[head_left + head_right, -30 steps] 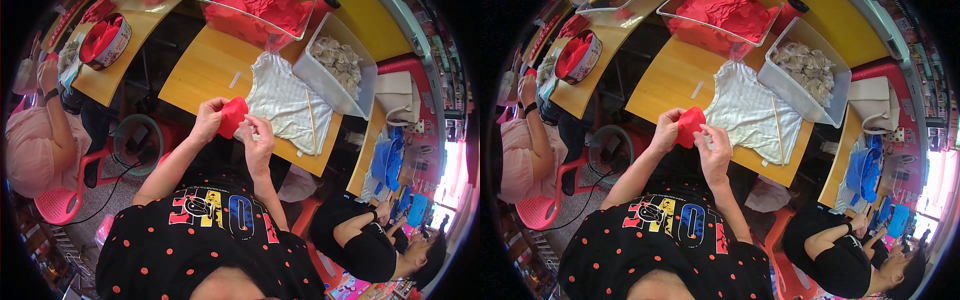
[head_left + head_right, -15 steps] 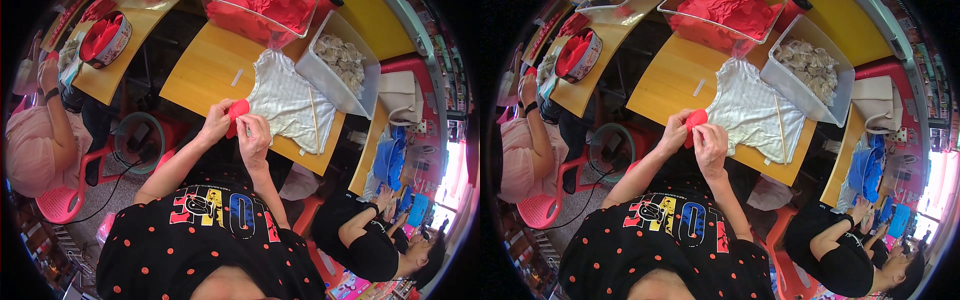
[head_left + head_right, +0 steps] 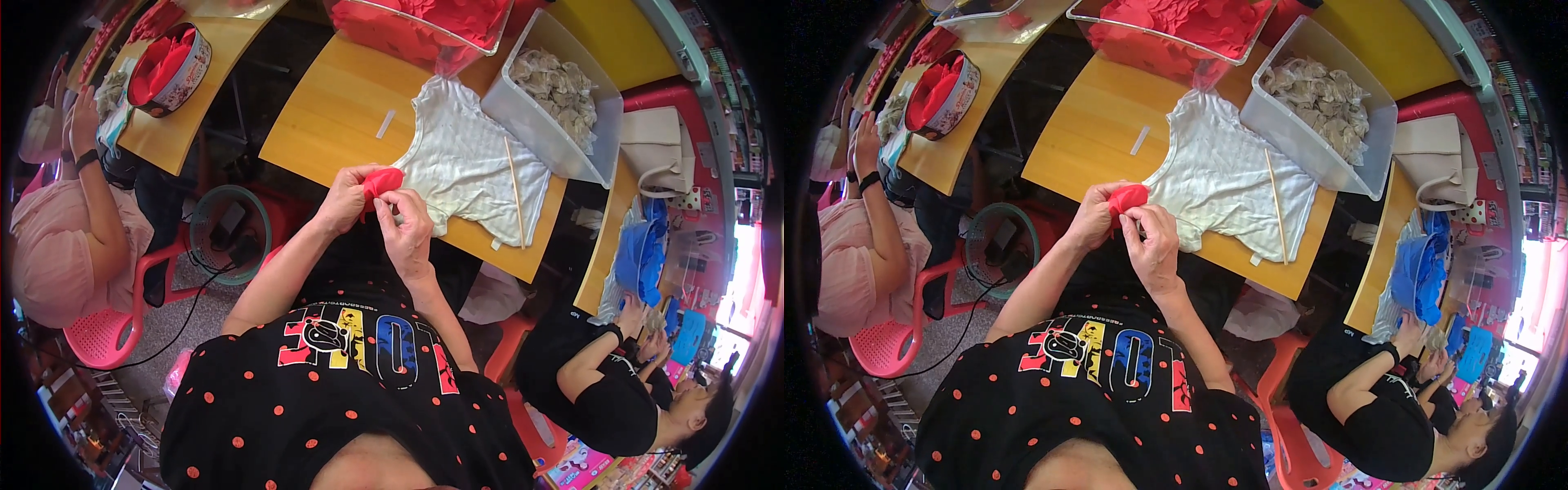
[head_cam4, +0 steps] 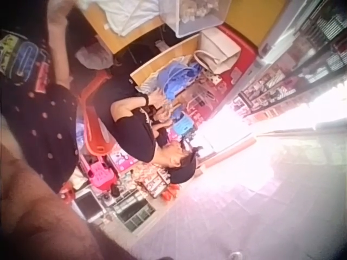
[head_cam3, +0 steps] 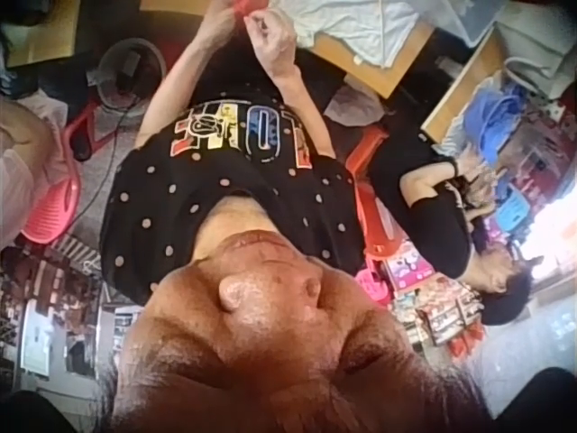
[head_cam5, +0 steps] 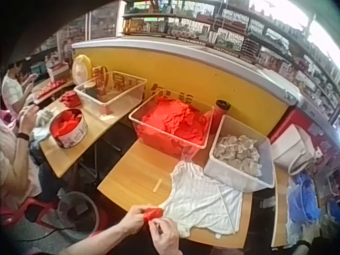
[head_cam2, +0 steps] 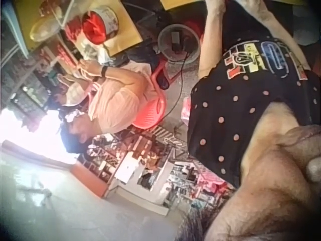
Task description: Manually folding and shaping small leather pieces to create decorative items, using a wooden applicator stick.
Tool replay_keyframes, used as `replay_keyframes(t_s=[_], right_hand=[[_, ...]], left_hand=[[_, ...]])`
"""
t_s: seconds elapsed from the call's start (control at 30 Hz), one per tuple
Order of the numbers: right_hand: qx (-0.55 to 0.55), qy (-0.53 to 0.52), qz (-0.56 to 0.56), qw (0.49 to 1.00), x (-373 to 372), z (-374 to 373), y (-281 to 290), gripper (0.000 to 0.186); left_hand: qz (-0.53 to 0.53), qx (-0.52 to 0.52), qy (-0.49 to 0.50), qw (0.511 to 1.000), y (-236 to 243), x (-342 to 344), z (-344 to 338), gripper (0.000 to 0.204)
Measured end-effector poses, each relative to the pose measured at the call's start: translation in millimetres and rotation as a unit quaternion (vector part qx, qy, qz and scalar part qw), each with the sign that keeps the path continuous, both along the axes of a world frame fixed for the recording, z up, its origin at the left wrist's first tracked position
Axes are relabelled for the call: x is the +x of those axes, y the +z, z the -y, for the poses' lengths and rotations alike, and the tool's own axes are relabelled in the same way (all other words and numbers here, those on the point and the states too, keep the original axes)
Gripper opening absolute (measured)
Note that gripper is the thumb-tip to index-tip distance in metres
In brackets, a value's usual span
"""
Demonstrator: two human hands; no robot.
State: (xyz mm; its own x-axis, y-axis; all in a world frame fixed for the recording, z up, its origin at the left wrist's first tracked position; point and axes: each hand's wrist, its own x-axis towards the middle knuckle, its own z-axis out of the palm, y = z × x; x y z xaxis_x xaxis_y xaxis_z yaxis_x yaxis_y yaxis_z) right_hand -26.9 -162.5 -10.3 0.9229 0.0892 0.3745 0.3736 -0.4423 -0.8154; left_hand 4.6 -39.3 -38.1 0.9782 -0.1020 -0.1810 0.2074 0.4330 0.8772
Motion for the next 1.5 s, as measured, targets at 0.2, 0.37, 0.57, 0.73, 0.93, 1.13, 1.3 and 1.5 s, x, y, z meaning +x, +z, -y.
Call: replay_keyframes(t_s=[0.2,0.37,0.57,0.73,0.93,1.13,1.3,1.5], right_hand=[[-0.027,-0.023,0.021,0.999,1,6,-3,0.007],[-0.016,-0.08,-0.057,0.995,6,17,-4,0.006],[-0.016,-0.079,-0.063,0.995,9,25,-9,0.006],[-0.002,-0.065,-0.104,0.992,12,36,-7,0.008],[0.081,-0.014,-0.135,0.987,17,45,-4,0.008],[0.11,-0.06,-0.137,0.983,20,35,5,0.009],[0.06,-0.044,-0.048,0.996,16,36,24,0.01],[-0.002,-0.082,-0.038,0.996,12,35,11,0.01]], left_hand=[[-0.07,0.017,-0.061,0.996,2,-1,-5,0.016],[0.047,0.243,-0.006,0.969,-4,-9,9,0.018],[0.026,0.206,0.09,0.974,-5,-30,24,0.017],[0.029,0.089,0.027,0.995,3,-39,29,0.015],[-0.085,-0.174,-0.205,0.96,3,-15,10,0.023],[-0.122,-0.278,-0.167,0.938,6,-9,7,0.026],[-0.108,-0.217,-0.129,0.962,7,-7,10,0.024],[-0.03,0.064,-0.037,0.997,25,-8,15,0.02]])
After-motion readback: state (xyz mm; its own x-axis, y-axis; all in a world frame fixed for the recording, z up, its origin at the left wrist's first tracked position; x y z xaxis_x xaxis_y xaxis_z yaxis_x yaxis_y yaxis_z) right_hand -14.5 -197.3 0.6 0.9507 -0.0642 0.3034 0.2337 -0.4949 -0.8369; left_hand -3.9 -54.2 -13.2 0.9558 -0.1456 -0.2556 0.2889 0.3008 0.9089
